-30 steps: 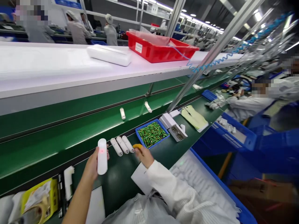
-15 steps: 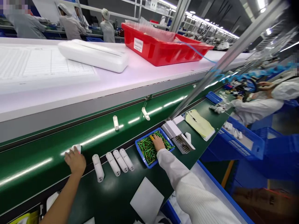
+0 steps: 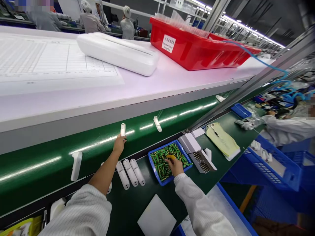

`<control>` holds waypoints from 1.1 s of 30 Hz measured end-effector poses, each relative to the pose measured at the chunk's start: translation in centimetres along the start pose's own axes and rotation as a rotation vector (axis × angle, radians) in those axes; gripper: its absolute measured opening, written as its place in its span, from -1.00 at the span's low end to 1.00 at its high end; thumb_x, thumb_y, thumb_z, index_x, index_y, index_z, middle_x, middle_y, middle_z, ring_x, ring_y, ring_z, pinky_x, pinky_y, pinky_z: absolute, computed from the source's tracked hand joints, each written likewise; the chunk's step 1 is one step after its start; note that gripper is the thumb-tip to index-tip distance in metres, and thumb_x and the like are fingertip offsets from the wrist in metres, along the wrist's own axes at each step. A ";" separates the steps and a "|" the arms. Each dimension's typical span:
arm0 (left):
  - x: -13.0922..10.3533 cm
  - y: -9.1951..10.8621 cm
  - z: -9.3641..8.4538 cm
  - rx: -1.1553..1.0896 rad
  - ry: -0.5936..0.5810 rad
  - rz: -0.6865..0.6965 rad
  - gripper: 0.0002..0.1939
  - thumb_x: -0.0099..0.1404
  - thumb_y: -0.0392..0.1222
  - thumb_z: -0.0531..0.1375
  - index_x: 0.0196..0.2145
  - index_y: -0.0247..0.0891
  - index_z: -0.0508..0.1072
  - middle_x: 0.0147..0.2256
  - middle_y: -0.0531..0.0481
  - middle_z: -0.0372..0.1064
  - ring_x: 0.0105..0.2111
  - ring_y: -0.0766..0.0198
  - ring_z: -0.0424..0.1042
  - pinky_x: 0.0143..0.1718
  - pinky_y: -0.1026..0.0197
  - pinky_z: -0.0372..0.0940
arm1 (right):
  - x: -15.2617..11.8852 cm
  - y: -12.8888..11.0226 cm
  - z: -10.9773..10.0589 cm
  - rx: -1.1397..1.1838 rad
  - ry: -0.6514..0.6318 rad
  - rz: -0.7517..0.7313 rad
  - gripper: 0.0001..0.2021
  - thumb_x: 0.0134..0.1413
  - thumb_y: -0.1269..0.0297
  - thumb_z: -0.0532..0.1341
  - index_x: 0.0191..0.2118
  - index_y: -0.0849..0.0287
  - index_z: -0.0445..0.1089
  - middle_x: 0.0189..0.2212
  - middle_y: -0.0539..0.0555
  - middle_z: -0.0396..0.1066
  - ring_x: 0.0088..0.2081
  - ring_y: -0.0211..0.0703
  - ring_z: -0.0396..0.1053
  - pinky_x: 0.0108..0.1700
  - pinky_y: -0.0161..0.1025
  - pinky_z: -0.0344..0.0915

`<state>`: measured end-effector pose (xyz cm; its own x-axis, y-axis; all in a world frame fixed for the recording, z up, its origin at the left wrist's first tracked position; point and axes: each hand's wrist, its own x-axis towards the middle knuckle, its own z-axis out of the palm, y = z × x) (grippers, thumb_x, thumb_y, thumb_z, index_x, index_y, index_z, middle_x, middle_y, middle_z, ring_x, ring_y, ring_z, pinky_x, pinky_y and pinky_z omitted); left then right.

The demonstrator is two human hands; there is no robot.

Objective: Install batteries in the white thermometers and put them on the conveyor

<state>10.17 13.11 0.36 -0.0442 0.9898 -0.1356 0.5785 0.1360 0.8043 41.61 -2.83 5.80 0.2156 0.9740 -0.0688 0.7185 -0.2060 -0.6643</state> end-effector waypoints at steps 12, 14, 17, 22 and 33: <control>-18.7 5.6 -9.6 -0.972 0.370 -0.119 -0.46 0.20 0.17 0.08 0.04 -0.16 0.26 -0.28 -0.02 0.34 -0.31 0.32 0.35 -0.22 0.25 0.29 | -7.0 -12.6 -1.1 0.678 -0.080 -0.046 -0.63 -0.03 -0.08 0.23 -0.38 0.18 0.30 -0.72 -0.11 0.21 -0.68 -0.31 0.17 -0.58 -0.31 0.15; -22.1 7.9 -11.1 -1.314 0.348 -0.133 -0.54 0.23 0.15 0.06 -0.03 -0.18 0.33 -0.38 0.04 0.25 -0.46 0.42 0.25 -0.39 0.35 0.27 | -9.8 -15.8 -1.0 0.751 -0.191 -0.116 -0.64 -0.01 -0.08 0.23 -0.36 0.17 0.31 -0.69 -0.10 0.22 -0.64 -0.28 0.22 -0.53 -0.29 0.20; -26.3 10.9 -13.0 -1.770 0.258 -0.146 -0.68 0.30 0.00 0.07 -0.11 -0.24 0.38 -0.46 0.08 0.14 -0.57 0.49 0.11 -0.59 0.46 0.15 | -14.4 -19.9 -1.3 0.776 -0.387 -0.387 -0.68 0.16 -0.02 0.10 -0.32 0.15 0.35 -0.59 -0.02 0.34 -0.53 -0.24 0.32 -0.45 -0.27 0.26; -30.9 13.6 -14.9 -1.768 0.265 -0.073 -0.68 0.36 -0.01 -0.03 -0.16 -0.24 0.40 -0.47 0.06 0.13 -0.59 0.47 0.09 -0.65 0.47 0.14 | -19.5 -22.9 -1.9 0.271 -0.276 -1.062 -0.70 0.30 0.17 -0.03 -0.29 0.16 0.39 -0.50 0.06 0.41 -0.49 -0.23 0.27 -0.44 -0.26 0.13; -36.3 14.6 -16.3 -1.670 0.243 0.113 -0.73 0.23 0.05 0.15 -0.26 -0.21 0.39 -0.51 0.07 0.16 -0.61 0.47 0.09 -0.70 0.48 0.09 | -23.2 -23.9 -1.6 0.597 -0.862 -0.441 -0.76 0.12 0.09 0.17 -0.34 0.14 0.16 -0.56 -0.13 0.14 -0.53 -0.36 0.07 -0.49 -0.36 0.04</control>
<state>6.98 -20.11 26.42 -0.2727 0.9587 -0.0808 -0.8361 -0.1946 0.5129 20.46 -20.63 24.47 -0.6703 0.7381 -0.0769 0.1392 0.0232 -0.9900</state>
